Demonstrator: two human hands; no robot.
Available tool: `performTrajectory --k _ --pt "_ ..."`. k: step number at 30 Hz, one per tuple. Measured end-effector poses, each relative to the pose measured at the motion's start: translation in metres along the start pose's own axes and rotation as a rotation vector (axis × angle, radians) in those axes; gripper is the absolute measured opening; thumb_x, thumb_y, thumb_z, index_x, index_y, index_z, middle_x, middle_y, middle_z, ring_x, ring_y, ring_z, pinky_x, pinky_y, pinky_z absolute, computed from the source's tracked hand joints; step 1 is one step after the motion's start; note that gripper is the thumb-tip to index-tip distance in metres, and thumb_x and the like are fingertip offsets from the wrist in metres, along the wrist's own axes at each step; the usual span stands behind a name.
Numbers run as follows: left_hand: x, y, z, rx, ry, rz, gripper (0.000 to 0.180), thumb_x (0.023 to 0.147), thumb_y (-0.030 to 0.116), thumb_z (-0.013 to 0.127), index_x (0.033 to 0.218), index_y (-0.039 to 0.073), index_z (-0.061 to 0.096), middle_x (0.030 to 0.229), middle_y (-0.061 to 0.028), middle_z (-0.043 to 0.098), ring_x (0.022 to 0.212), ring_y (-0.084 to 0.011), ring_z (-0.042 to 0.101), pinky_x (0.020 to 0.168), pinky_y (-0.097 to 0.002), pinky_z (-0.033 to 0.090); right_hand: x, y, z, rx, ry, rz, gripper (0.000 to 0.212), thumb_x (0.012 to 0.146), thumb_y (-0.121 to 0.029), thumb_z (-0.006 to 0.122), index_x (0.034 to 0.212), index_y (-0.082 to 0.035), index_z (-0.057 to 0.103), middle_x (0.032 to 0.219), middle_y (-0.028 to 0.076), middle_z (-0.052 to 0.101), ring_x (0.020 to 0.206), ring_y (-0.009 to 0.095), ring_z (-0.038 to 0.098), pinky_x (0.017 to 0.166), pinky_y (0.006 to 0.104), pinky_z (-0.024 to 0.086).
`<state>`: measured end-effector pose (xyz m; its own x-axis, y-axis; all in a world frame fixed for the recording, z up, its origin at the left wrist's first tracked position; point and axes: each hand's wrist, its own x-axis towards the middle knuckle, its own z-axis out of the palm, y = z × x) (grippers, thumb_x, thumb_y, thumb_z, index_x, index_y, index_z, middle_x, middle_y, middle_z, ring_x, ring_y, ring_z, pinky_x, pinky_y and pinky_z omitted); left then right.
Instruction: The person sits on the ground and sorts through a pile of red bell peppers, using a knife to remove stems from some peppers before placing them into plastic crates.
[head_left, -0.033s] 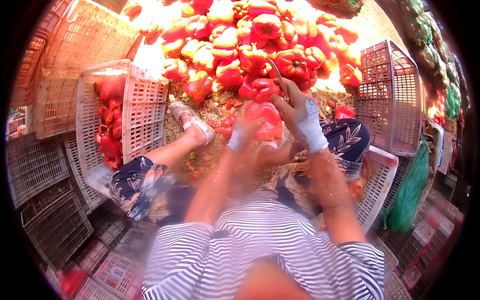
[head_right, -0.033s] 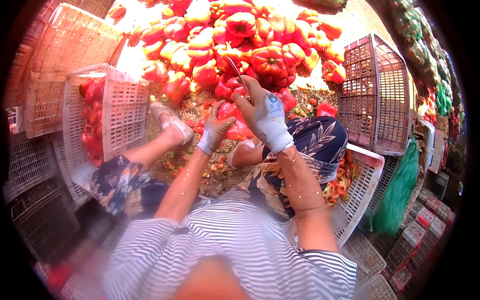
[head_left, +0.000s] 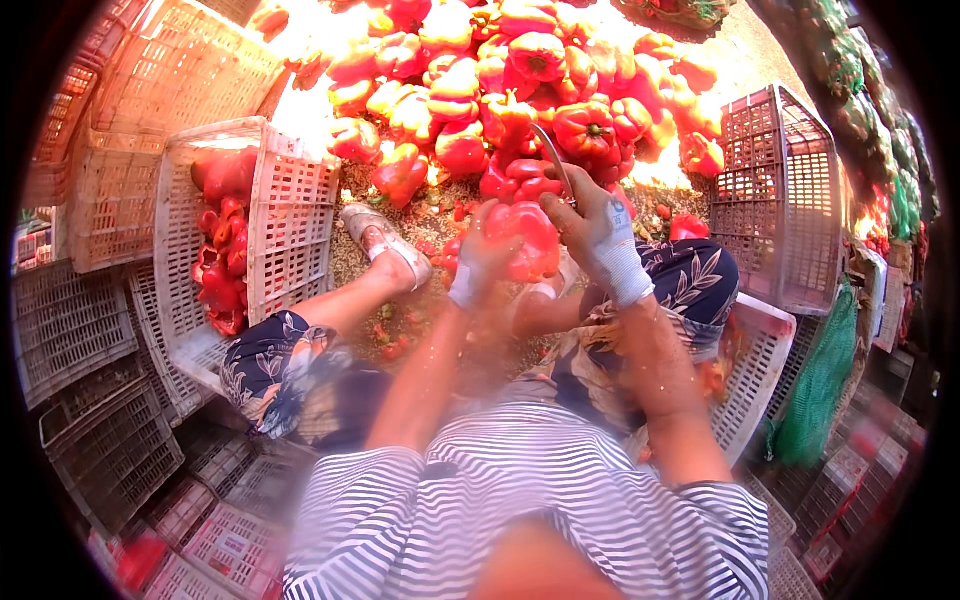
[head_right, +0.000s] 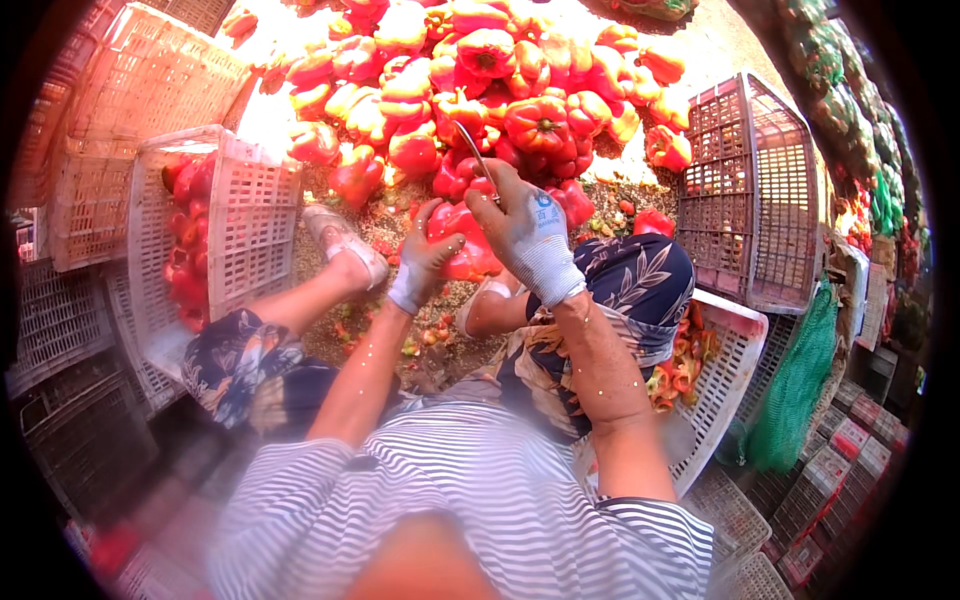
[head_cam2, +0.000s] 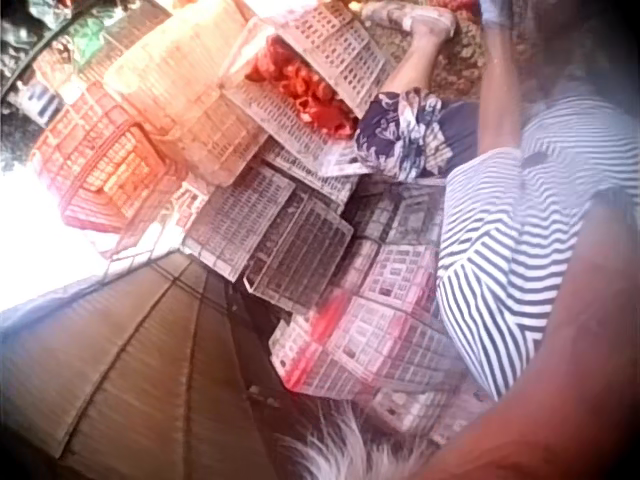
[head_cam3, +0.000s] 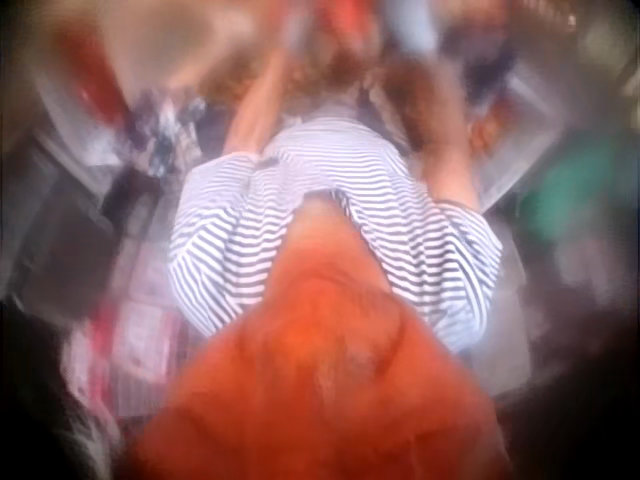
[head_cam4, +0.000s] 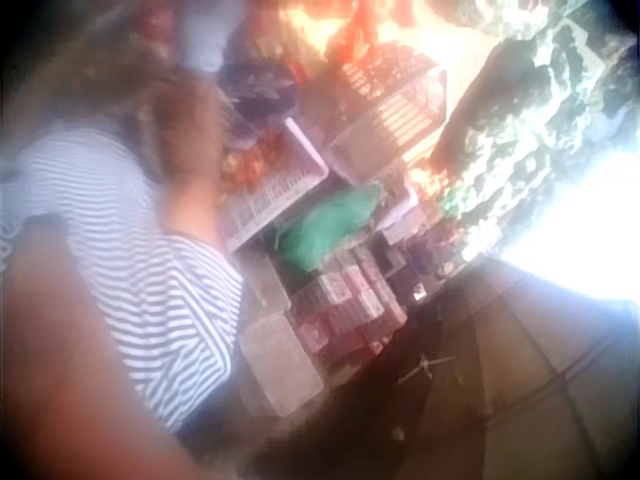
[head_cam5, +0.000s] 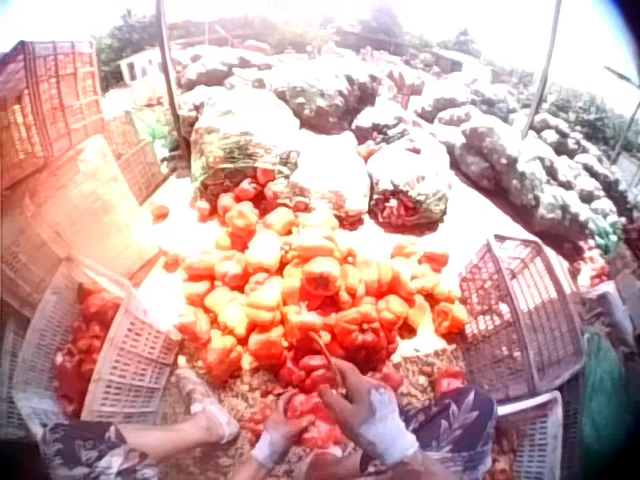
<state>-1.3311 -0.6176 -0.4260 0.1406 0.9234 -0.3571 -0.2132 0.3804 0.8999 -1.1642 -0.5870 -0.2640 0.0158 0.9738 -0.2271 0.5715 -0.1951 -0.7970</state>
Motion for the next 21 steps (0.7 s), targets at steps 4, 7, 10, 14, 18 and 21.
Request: performTrajectory --k 4,7,10,14,18,21 --pt "-0.021 0.053 -0.03 0.185 0.138 0.212 0.083 0.077 0.015 0.081 0.147 0.002 0.038 0.137 -0.0145 0.053 0.122 -0.0212 0.055 0.103 -0.0319 0.048 -0.009 0.0 0.015 0.039 -0.144 -0.069 0.032 0.092 -0.033 0.061 0.107 -0.005 0.063 0.088 0.019 0.069 0.086 0.035 0.069 0.073 0.0434 0.051" --pt "-0.032 0.074 -0.04 0.327 0.229 0.349 0.082 0.076 0.017 0.081 0.145 0.002 0.04 0.139 -0.0183 0.053 0.125 -0.0259 0.055 0.105 -0.0347 0.047 -0.022 -0.006 0.029 -0.023 -0.209 -0.09 0.034 0.092 -0.035 0.061 0.104 -0.003 0.062 0.088 0.02 0.069 0.087 0.036 0.069 0.075 0.0434 0.05" --pt "-0.038 0.084 -0.044 0.363 0.242 0.456 0.081 0.075 0.017 0.08 0.145 0.002 0.041 0.138 -0.0189 0.054 0.126 -0.0273 0.055 0.105 -0.0355 0.046 -0.029 0.0 0.046 -0.05 -0.268 -0.189 0.035 0.093 -0.034 0.059 0.104 -0.001 0.062 0.09 0.022 0.068 0.089 0.037 0.068 0.076 0.0437 0.05" --pt "-0.045 0.092 -0.044 0.342 0.212 0.512 0.08 0.075 0.016 0.079 0.144 0.001 0.041 0.137 -0.0186 0.054 0.124 -0.0282 0.056 0.105 -0.0358 0.046 -0.042 -0.006 0.057 0.041 -0.221 -0.156 0.035 0.093 -0.033 0.057 0.106 -0.001 0.062 0.09 0.023 0.068 0.09 0.039 0.067 0.077 0.0463 0.049" --pt "-0.045 0.084 -0.048 0.243 0.224 0.527 0.075 0.078 0.011 0.075 0.144 -0.001 0.04 0.136 -0.0175 0.054 0.121 -0.0271 0.058 0.101 -0.0348 0.049 -0.071 -0.001 0.069 -0.087 -0.277 -0.022 0.035 0.094 -0.033 0.054 0.107 -0.002 0.062 0.092 0.024 0.068 0.093 0.042 0.065 0.079 0.0501 0.049" --pt "-0.038 0.092 -0.048 -0.161 0.167 0.411 0.067 0.082 0.005 0.07 0.142 -0.001 0.041 0.132 -0.0158 0.057 0.118 -0.0237 0.059 0.097 -0.0329 0.051 -0.094 0.091 0.108 -0.045 -0.487 -0.223 0.034 0.093 -0.032 0.056 0.108 -0.002 0.063 0.093 0.022 0.068 0.089 0.04 0.067 0.077 0.0461 0.05"
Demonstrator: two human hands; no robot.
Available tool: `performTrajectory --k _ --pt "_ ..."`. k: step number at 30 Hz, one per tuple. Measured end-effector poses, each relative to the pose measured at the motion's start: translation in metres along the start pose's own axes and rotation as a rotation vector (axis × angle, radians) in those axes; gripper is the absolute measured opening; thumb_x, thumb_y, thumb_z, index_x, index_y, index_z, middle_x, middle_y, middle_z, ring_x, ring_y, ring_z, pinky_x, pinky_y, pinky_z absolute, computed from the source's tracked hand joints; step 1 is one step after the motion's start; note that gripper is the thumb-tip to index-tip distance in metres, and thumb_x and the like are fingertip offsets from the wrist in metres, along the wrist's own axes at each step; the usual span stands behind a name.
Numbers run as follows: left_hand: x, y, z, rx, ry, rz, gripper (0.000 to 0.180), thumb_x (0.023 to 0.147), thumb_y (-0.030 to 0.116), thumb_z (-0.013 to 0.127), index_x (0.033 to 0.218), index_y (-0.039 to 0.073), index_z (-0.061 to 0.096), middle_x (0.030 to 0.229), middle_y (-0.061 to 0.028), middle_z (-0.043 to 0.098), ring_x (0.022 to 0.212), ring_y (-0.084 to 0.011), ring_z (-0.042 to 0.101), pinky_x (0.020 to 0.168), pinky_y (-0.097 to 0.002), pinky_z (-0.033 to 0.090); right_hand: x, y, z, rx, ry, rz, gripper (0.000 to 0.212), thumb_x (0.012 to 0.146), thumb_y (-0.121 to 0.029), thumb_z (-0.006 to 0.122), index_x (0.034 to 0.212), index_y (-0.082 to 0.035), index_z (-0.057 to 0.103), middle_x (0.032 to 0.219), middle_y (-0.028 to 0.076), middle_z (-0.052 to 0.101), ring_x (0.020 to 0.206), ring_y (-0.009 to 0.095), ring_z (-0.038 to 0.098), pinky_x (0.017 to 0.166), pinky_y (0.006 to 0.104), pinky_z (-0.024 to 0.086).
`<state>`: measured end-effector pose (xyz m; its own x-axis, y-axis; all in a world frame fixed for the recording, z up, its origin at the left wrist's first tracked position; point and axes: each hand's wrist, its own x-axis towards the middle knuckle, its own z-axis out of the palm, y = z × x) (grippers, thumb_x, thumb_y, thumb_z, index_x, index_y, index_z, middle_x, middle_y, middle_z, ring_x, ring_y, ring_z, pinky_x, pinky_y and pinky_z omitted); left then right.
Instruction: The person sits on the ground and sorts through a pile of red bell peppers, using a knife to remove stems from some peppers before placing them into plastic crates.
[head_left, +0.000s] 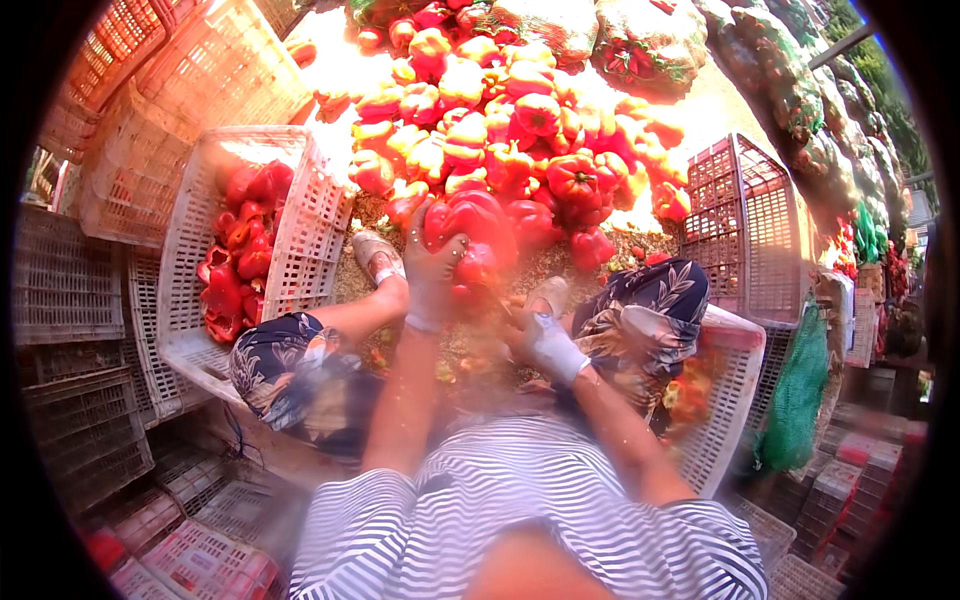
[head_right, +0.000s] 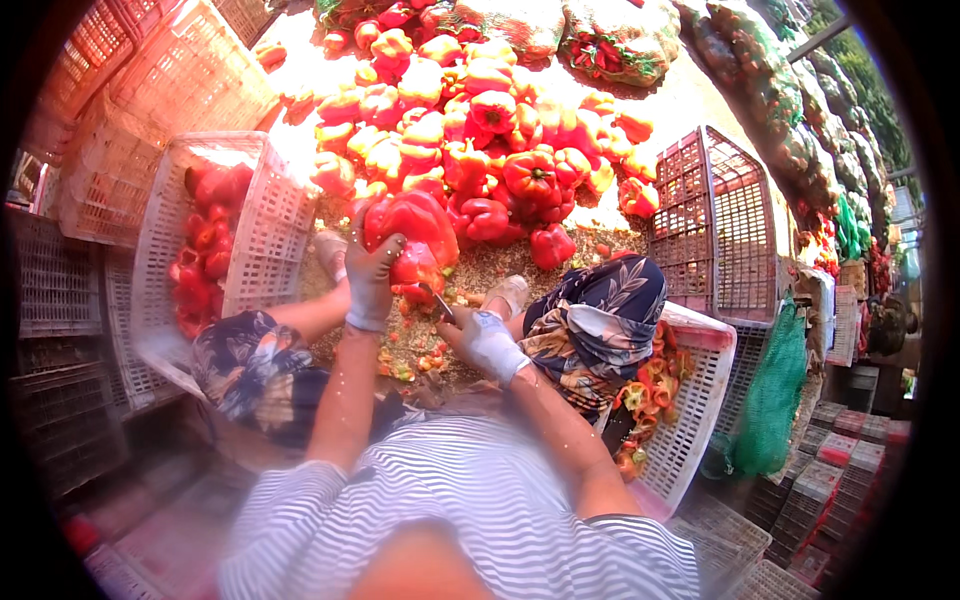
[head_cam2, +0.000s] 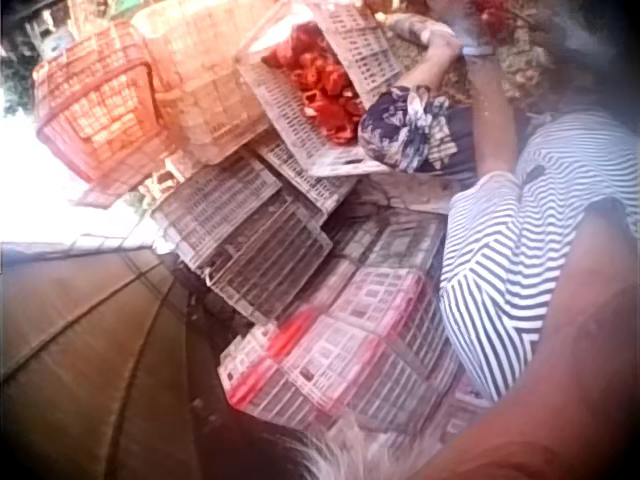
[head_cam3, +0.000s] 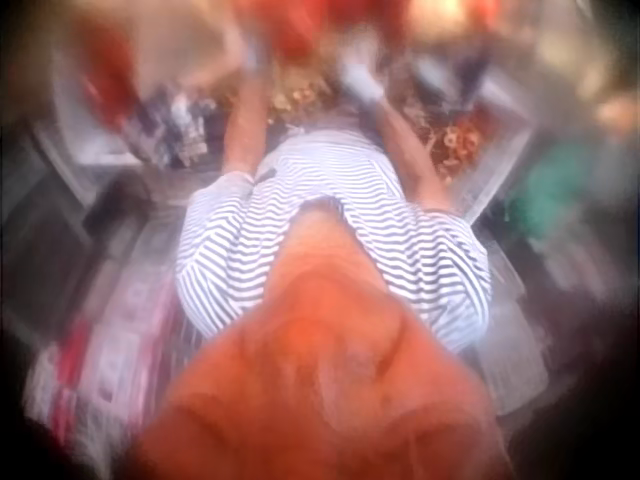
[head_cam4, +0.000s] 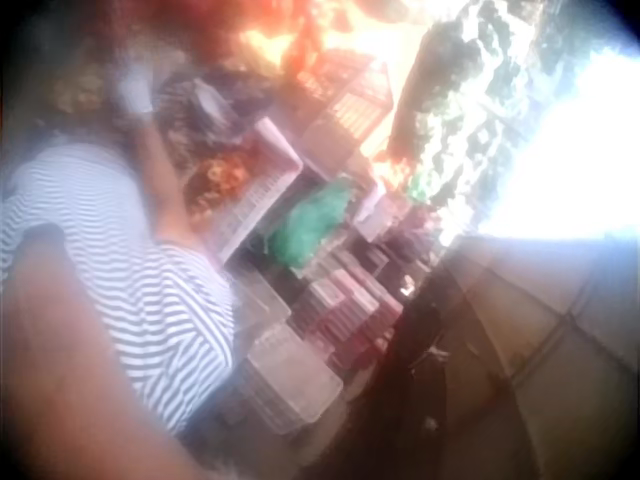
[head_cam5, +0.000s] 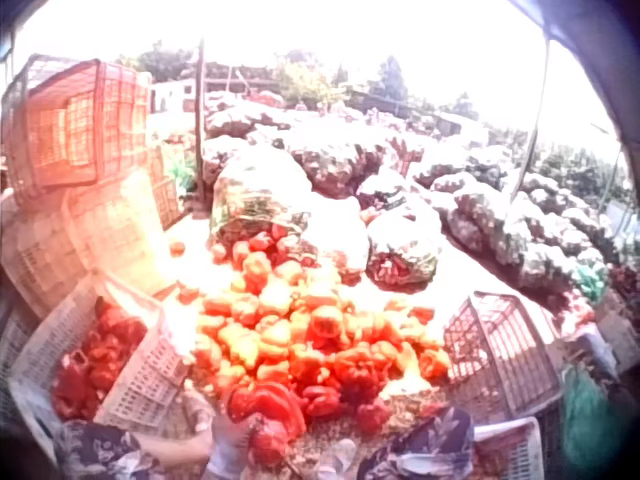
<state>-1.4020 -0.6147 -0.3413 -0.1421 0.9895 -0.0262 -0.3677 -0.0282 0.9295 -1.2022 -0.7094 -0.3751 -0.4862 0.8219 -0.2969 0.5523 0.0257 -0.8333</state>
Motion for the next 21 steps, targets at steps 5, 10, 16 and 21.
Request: performTrajectory --k 5,10,16,21 --pt "0.007 -0.017 -0.02 -0.602 -0.126 -0.408 0.042 0.098 0.025 0.054 0.134 0.004 0.053 0.13 -0.0148 0.062 0.122 -0.0288 0.06 0.103 -0.0438 0.05 -0.021 -0.068 -0.005 0.168 0.342 0.222 0.028 0.092 -0.024 0.06 0.107 -0.001 0.064 0.086 0.017 0.068 0.077 0.029 0.067 0.068 0.0392 0.051" --pt "-0.02 -0.017 -0.013 -0.178 -0.251 -0.194 0.043 0.096 0.028 0.053 0.134 0.01 0.054 0.132 -0.0123 0.061 0.126 -0.0273 0.056 0.103 -0.046 0.05 0.005 -0.11 -0.048 0.404 0.682 0.182 0.03 0.089 -0.023 0.069 0.112 -0.004 0.064 0.088 0.013 0.069 0.067 0.019 0.067 0.059 0.032 0.052" --pt "-0.023 -0.008 -0.01 -1.039 -0.24 -0.621 0.045 0.094 0.025 0.056 0.134 0.004 0.053 0.131 -0.0129 0.061 0.119 -0.0254 0.061 0.101 -0.0407 0.051 0.028 -0.12 -0.048 -0.185 0.893 -0.186 0.055 0.086 -0.03 0.074 0.134 -0.011 0.055 0.098 0.012 0.068 0.076 0.02 0.069 0.064 0.033 0.053" --pt "-0.033 0.024 0.009 -0.399 -0.209 -0.192 0.048 0.096 0.024 0.055 0.137 0.0 0.049 0.13 -0.0146 0.061 0.12 -0.0271 0.061 0.104 -0.0427 0.05 0.035 -0.126 -0.08 0.633 0.358 0.088 0.082 0.087 -0.025 0.072 0.156 -0.016 0.028 0.079 0.002 0.057 0.061 0.009 0.053 0.054 0.025 0.044"
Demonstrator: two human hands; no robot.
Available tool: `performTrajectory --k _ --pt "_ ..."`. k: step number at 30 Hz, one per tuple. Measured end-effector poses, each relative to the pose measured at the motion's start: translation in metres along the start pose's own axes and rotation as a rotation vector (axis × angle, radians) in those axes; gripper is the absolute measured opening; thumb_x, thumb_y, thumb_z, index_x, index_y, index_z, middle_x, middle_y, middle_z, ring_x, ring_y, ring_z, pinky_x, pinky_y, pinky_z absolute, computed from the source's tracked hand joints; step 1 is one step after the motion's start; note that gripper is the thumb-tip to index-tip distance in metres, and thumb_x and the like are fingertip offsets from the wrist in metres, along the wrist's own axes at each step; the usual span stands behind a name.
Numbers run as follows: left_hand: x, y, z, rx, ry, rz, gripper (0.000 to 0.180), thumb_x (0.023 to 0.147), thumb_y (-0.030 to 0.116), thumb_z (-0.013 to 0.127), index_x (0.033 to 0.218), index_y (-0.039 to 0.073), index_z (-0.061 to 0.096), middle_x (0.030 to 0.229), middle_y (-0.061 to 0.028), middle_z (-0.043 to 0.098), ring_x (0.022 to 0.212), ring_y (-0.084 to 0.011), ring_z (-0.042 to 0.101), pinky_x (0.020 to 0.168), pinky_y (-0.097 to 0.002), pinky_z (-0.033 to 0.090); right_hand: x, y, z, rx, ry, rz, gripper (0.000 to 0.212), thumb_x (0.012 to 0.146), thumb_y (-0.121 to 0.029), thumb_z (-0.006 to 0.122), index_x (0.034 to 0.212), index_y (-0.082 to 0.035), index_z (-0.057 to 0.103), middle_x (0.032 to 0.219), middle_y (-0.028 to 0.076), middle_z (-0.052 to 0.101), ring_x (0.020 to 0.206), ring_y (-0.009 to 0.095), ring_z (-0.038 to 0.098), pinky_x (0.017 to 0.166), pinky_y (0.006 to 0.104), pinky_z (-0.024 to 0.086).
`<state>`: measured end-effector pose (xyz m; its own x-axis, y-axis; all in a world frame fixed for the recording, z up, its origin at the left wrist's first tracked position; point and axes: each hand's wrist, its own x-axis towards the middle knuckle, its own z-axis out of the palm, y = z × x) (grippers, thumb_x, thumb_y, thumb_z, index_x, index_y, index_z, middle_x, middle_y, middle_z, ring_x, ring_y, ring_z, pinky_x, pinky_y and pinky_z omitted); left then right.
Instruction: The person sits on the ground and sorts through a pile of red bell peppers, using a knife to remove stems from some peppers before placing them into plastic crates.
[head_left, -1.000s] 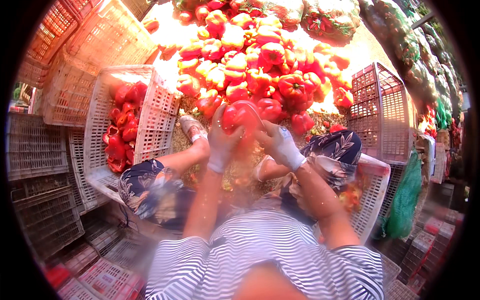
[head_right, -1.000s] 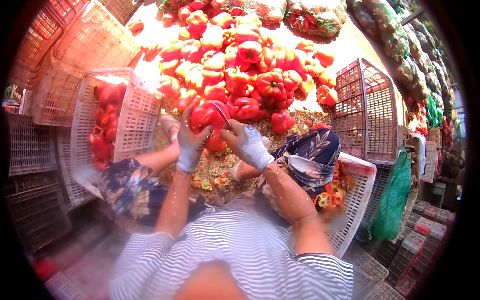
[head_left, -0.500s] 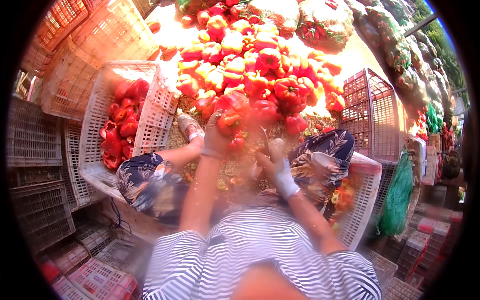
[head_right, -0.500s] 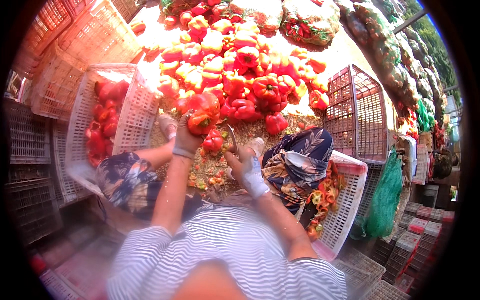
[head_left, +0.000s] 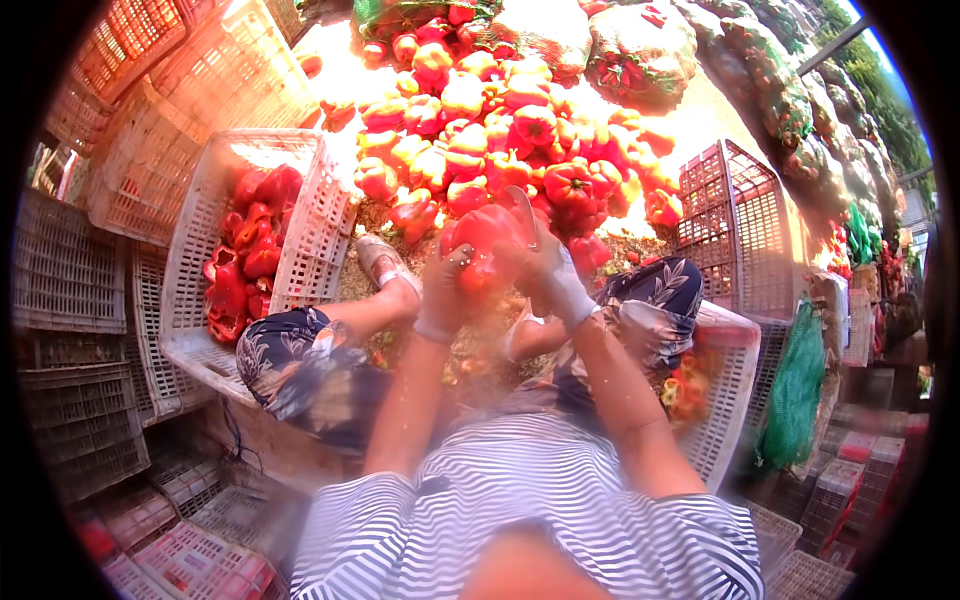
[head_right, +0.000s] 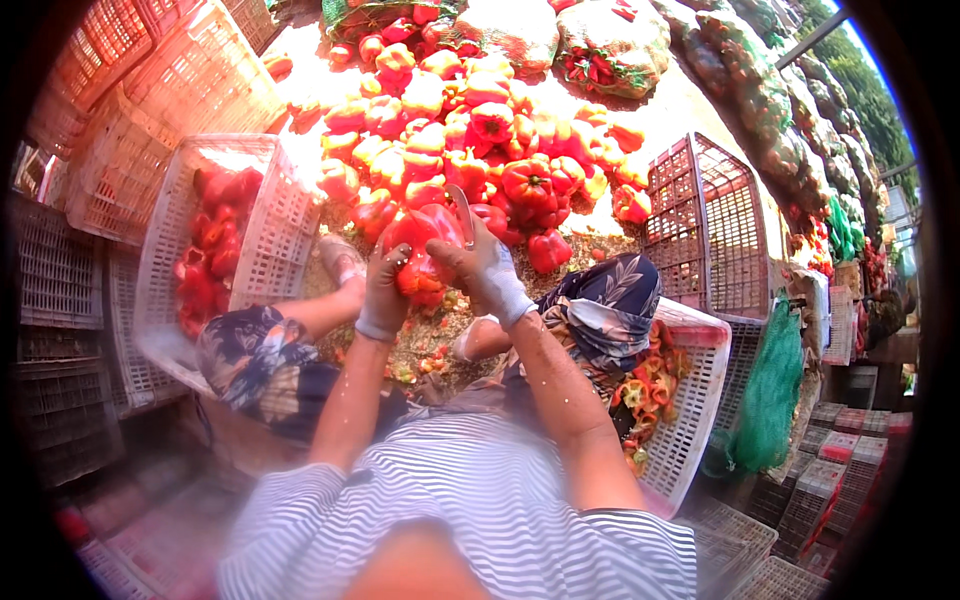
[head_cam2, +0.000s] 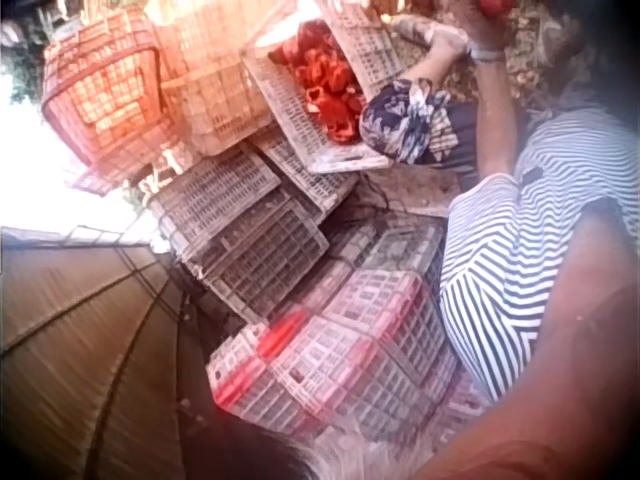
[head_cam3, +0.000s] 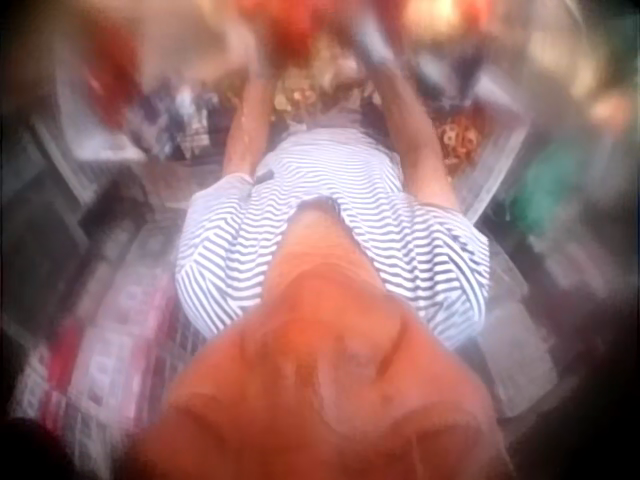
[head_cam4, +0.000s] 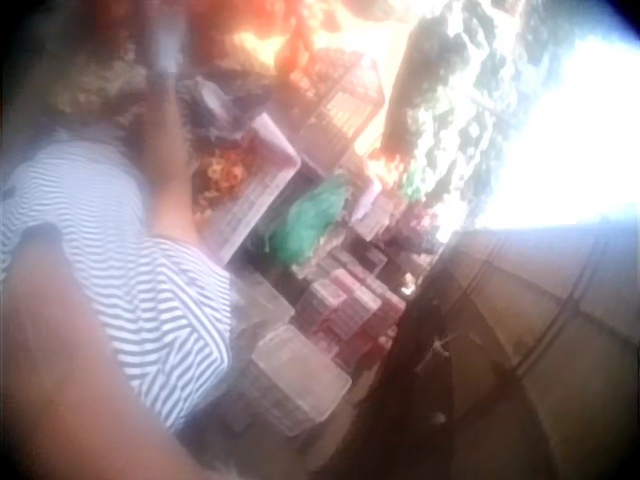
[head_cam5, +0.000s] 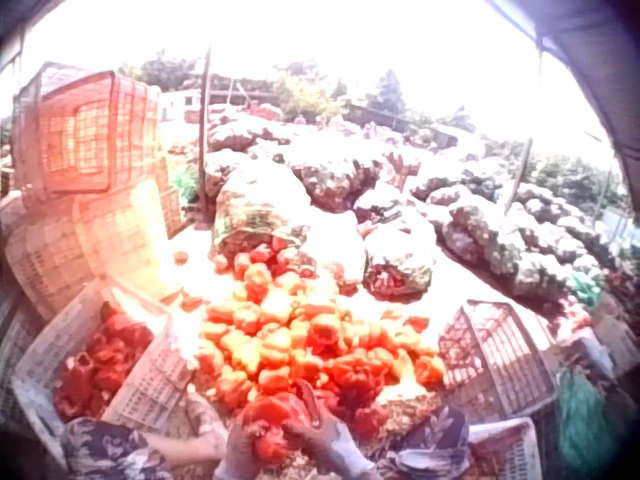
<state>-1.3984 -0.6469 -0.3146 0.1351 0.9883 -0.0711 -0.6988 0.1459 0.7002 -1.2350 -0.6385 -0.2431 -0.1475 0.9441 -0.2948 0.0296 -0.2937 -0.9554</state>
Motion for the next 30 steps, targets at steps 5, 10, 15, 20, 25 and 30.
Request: performTrajectory --k 5,10,15,20,25,30 --pt "-0.005 -0.002 -0.036 -0.595 -0.26 -0.31 0.051 0.095 0.024 0.058 0.139 0.001 0.047 0.13 -0.0159 0.061 0.12 -0.028 0.06 0.103 -0.0425 0.049 0.0 -0.01 -0.005 0.247 -0.221 0.137 0.07 0.087 -0.018 0.069 0.15 -0.013 0.038 0.069 -0.003 0.052 0.053 0.006 0.047 0.048 0.0223 0.037" --pt "-0.007 -0.038 -0.062 0.324 -0.28 0.015 0.056 0.098 0.036 0.05 0.143 0.002 0.044 0.138 -0.0163 0.056 0.131 -0.0311 0.051 0.112 -0.0485 0.039 0.019 0.083 -0.01 0.744 -0.278 0.307 0.028 0.087 -0.036 0.074 0.098 -0.013 0.06 0.07 -0.004 0.055 0.055 0.007 0.05 0.048 0.0222 0.039" --pt "-0.007 -0.061 -0.08 0.765 -0.072 0.13 0.06 0.096 0.04 0.047 0.144 0.004 0.044 0.142 -0.0161 0.053 0.134 -0.0343 0.048 0.114 -0.0517 0.036 0.011 0.063 -0.007 0.058 -0.015 0.039 0.043 0.086 -0.036 0.075 0.116 -0.009 0.06 0.083 0.004 0.063 0.063 0.016 0.059 0.057 0.0308 0.049" --pt "-0.003 -0.048 -0.076 0.309 -0.225 -0.079 0.06 0.095 0.04 0.049 0.143 0.003 0.045 0.139 -0.0164 0.055 0.13 -0.0343 0.052 0.111 -0.0503 0.04 -0.014 0.012 0.005 -0.853 0.142 -0.457 0.066 0.08 -0.036 0.078 0.136 -0.012 0.053 0.112 0.014 0.067 0.095 0.032 0.069 0.078 0.0414 0.056" --pt "-0.008 -0.041 -0.055 -0.915 -0.214 -0.464 0.059 0.097 0.04 0.05 0.142 0.003 0.045 0.136 -0.017 0.057 0.123 -0.0324 0.057 0.106 -0.0483 0.046 0.003 0.032 0.027 -1.072 0.049 -0.64 0.064 0.076 -0.038 0.077 0.131 -0.014 0.055 0.115 0.014 0.065 0.1 0.036 0.067 0.078 0.0455 0.055" --pt "-0.012 -0.037 -0.054 -0.865 -0.202 -0.478 0.042 0.099 0.032 0.05 0.127 0.0 0.057 0.119 -0.0167 0.066 0.11 -0.0289 0.065 0.099 -0.0438 0.052 0.002 0.037 0.021 -0.891 -0.169 -0.361 0.062 0.076 -0.036 0.075 0.13 -0.012 0.056 0.108 0.018 0.067 0.098 0.038 0.067 0.08 0.0464 0.053"
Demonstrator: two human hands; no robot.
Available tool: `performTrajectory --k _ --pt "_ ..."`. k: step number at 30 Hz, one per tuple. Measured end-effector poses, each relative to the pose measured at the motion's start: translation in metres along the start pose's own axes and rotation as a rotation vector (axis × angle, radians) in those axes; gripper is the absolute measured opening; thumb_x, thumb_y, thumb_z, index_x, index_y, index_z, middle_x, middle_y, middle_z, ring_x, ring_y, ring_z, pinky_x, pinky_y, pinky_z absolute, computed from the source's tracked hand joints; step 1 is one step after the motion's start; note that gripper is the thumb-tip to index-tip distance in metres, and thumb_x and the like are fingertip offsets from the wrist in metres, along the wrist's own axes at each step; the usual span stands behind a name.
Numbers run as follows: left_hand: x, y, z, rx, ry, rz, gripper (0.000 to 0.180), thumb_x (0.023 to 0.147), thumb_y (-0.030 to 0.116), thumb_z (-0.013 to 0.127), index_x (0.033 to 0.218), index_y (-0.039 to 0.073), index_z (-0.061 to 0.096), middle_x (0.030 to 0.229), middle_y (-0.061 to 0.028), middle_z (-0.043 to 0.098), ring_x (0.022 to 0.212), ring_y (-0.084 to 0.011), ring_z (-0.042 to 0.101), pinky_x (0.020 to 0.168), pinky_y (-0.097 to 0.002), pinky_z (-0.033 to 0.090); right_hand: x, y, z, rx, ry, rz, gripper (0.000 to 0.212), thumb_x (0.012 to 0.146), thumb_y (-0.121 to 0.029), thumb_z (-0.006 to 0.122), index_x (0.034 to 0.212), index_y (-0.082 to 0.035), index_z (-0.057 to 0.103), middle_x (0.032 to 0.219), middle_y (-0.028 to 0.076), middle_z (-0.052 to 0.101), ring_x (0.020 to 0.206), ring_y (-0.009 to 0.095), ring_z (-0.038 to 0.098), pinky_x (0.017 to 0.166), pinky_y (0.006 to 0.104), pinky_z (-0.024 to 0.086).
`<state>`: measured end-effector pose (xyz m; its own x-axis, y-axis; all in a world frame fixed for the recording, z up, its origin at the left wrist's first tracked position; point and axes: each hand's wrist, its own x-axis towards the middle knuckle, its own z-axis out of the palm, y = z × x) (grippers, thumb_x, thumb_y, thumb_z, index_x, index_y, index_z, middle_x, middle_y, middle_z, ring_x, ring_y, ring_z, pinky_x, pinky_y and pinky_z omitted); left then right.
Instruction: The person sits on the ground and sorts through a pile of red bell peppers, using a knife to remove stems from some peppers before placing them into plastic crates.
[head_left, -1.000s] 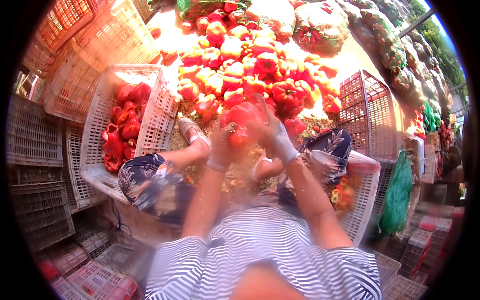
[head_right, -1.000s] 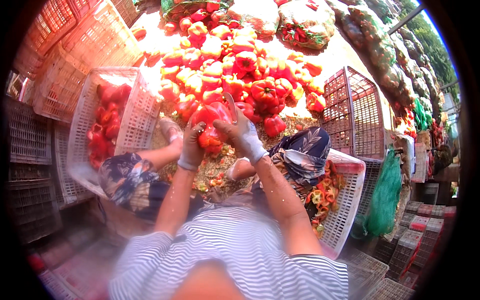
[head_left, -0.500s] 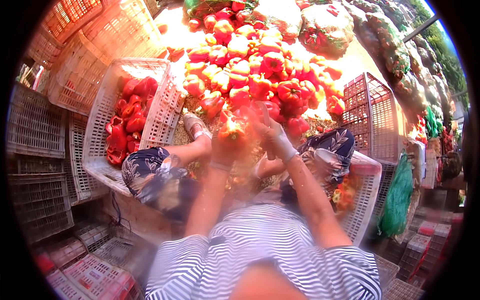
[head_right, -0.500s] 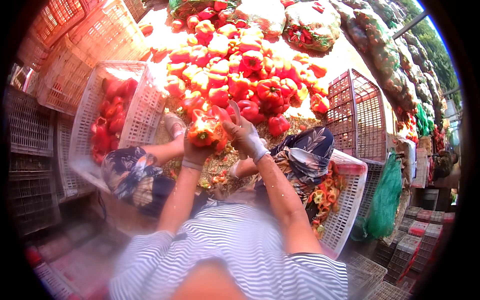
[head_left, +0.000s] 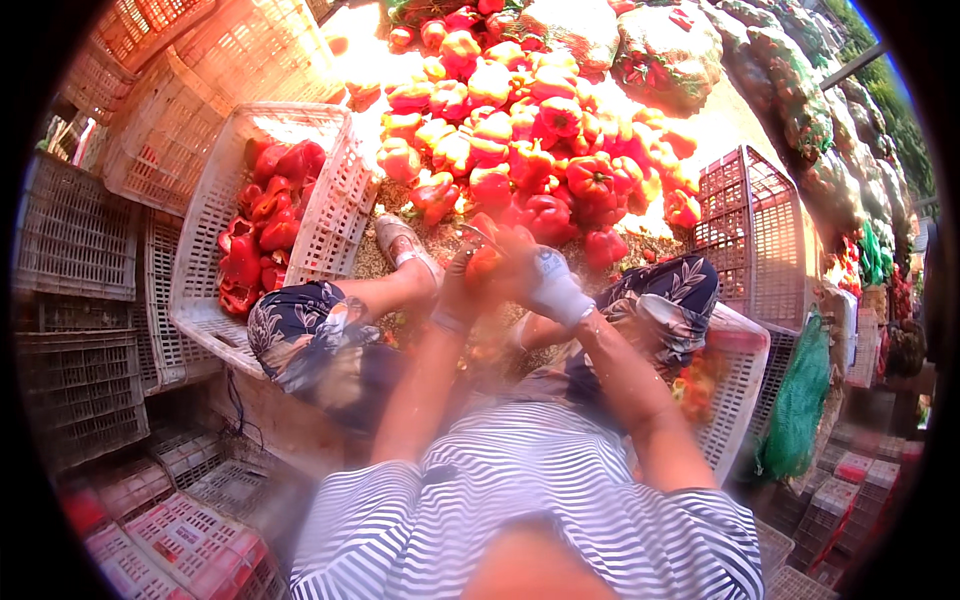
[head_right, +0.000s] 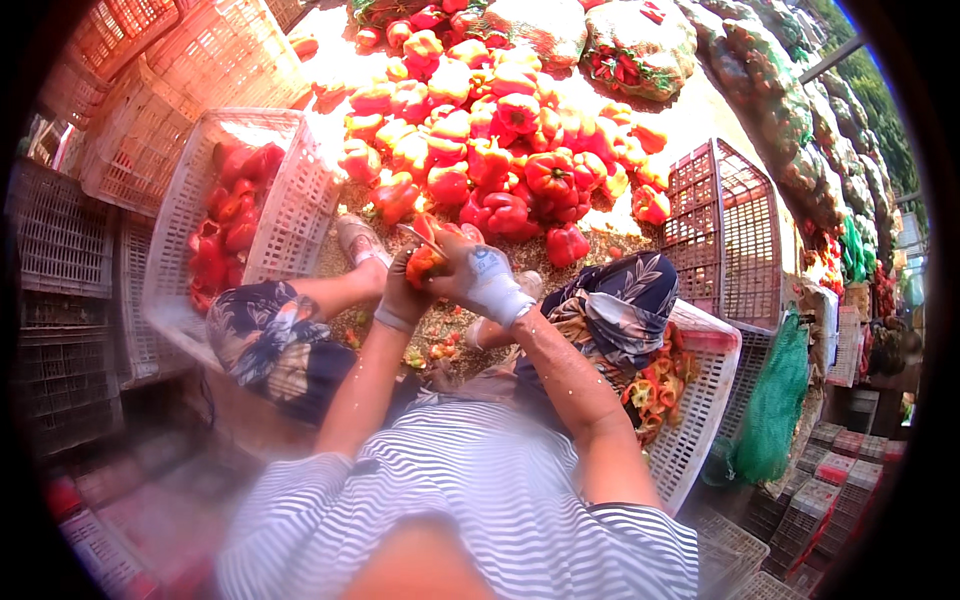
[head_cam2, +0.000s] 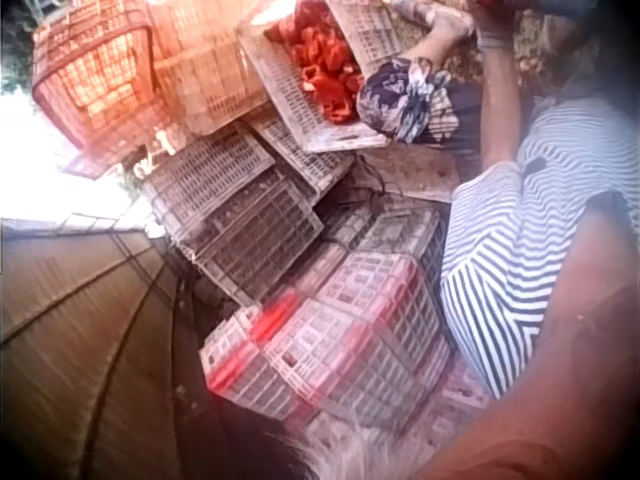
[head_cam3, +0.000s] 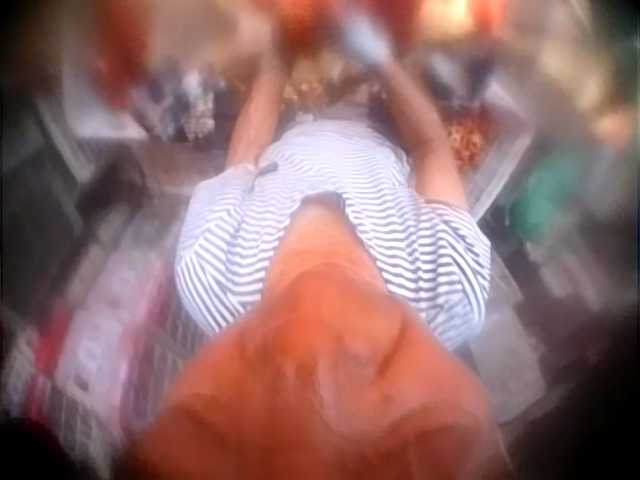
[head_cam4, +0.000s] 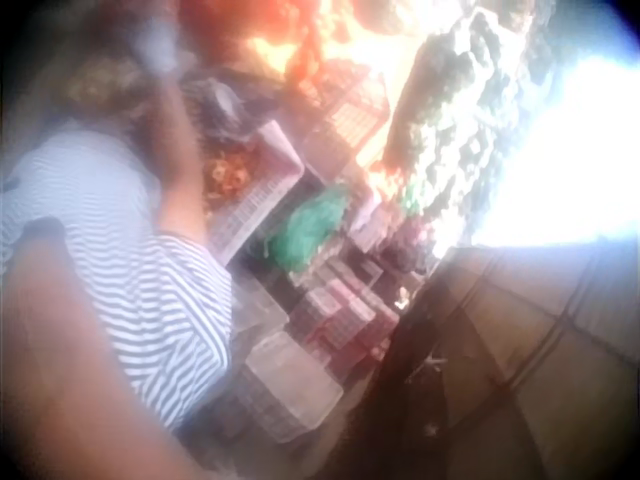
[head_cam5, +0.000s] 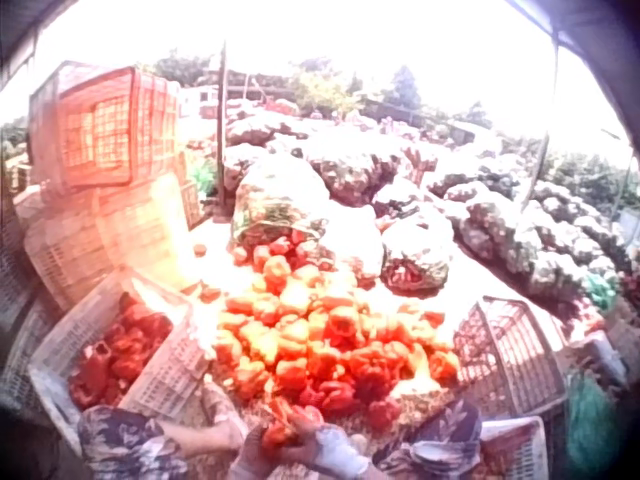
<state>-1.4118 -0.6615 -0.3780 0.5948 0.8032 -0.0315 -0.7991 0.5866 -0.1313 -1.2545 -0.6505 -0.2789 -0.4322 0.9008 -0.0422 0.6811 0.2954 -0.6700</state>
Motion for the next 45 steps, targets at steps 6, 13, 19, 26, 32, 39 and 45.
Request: performTrajectory --k 6,13,19,26,32,39,45 --pt "0.001 0.003 -0.019 0.07 -0.067 -0.047 0.054 0.098 0.03 0.053 0.14 -0.002 0.045 0.136 -0.0176 0.056 0.123 -0.0281 0.057 0.108 -0.0412 0.044 -0.007 0.003 0.0 0.234 0.035 -0.042 0.051 0.08 -0.032 0.073 0.125 -0.012 0.062 0.099 0.018 0.068 0.091 0.034 0.069 0.08 0.0415 0.054" --pt "0.011 0.004 0.001 0.623 0.248 0.196 0.039 0.097 0.028 0.056 0.126 0.002 0.057 0.116 -0.0106 0.067 0.1 -0.02 0.068 0.084 -0.0332 0.057 -0.022 -0.009 -0.019 0.354 -0.135 -0.107 0.046 0.084 -0.033 0.072 0.123 -0.009 0.064 0.086 0.014 0.067 0.085 0.018 0.067 0.077 0.0354 0.052" --pt "0.02 0.024 -0.007 0.355 0.26 0.248 0.022 0.096 0.021 0.059 0.112 0.006 0.063 0.102 -0.0082 0.07 0.09 -0.0212 0.069 0.079 -0.0361 0.058 -0.017 -0.036 -0.038 0.914 -0.212 0.157 0.065 0.088 -0.025 0.067 0.148 -0.015 0.044 0.074 -0.001 0.055 0.063 0.005 0.048 0.053 0.0217 0.037" --pt "-0.011 0.136 0.093 0.421 0.296 0.771 0.032 0.09 0.022 0.063 0.119 0.008 0.061 0.109 -0.0047 0.068 0.096 -0.0203 0.066 0.077 -0.0374 0.058 -0.026 -0.009 -0.081 0.511 -0.031 0.121 0.028 0.086 -0.018 0.065 0.113 -0.01 0.065 0.083 0.001 0.062 0.058 0.006 0.05 0.053 0.0256 0.041" --pt "-0.068 0.2 0.153 0.405 0.468 1.147 0.058 0.09 0.046 0.068 0.133 0.011 0.052 0.114 -0.0106 0.062 0.092 -0.0306 0.067 0.074 -0.0395 0.058 -0.006 -0.006 -0.076 0.422 0.048 0.166 0.048 0.085 -0.038 0.071 0.123 -0.009 0.067 0.068 0.003 0.058 0.064 0.01 0.057 0.061 0.0305 0.046" --pt "-0.002 0.019 0.109 1.314 0.497 0.4 0.051 0.098 0.026 0.066 0.141 0.005 0.05 0.101 -0.0024 0.063 0.079 -0.0075 0.062 0.06 -0.0207 0.047 0.018 -0.021 -0.05 0.28 -0.067 0.324 0.046 0.08 -0.046 0.072 0.103 -0.006 0.074 0.082 0.013 0.071 0.076 0.02 0.069 0.07 0.035 0.05" --pt "0.008 0.003 0.084 1.397 0.455 0.132 0.027 0.097 0.03 0.067 0.104 0.004 0.07 0.083 0.0001 0.066 0.071 -0.0058 0.059 0.061 -0.0221 0.047 0.0 -0.004 -0.03 0.286 -0.047 0.129 0.04 0.08 -0.039 0.072 0.1 -0.004 0.072 0.079 0.011 0.07 0.073 0.017 0.066 0.068 0.0339 0.05"
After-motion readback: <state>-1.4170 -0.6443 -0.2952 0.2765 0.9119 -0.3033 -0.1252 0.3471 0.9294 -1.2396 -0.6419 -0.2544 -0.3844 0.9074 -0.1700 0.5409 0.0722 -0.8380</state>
